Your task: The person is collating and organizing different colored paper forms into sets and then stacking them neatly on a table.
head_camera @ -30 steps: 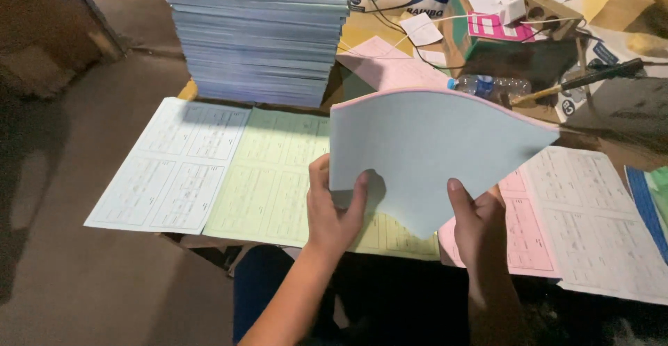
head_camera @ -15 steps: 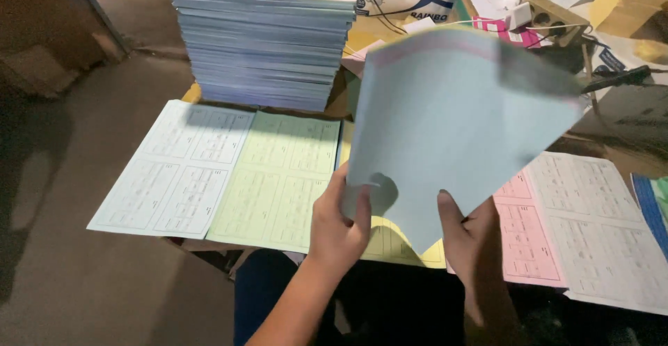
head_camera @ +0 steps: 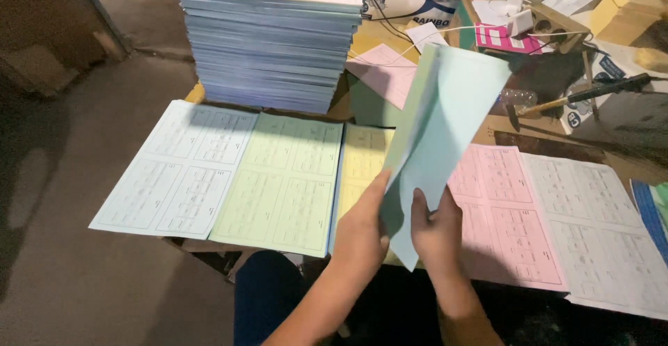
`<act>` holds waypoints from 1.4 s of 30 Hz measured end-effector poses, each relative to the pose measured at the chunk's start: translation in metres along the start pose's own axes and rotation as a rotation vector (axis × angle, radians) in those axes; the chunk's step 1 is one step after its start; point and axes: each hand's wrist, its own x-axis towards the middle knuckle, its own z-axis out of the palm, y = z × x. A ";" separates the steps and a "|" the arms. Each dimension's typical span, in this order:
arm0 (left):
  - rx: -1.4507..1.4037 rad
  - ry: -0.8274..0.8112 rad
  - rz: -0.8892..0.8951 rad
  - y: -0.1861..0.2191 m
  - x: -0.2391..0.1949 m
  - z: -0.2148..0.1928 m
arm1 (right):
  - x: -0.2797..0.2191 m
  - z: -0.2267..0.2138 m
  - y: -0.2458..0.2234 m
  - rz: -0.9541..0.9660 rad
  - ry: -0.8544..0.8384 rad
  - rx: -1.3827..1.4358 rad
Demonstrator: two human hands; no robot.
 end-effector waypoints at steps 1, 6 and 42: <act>0.001 -0.001 0.000 0.011 -0.001 -0.007 | 0.004 -0.009 -0.012 0.002 0.001 0.001; -0.172 0.318 0.203 0.014 -0.001 -0.023 | 0.023 -0.061 -0.061 0.262 -0.095 0.091; 0.029 0.490 0.008 -0.005 -0.003 -0.030 | -0.002 -0.055 0.003 0.213 0.374 -0.048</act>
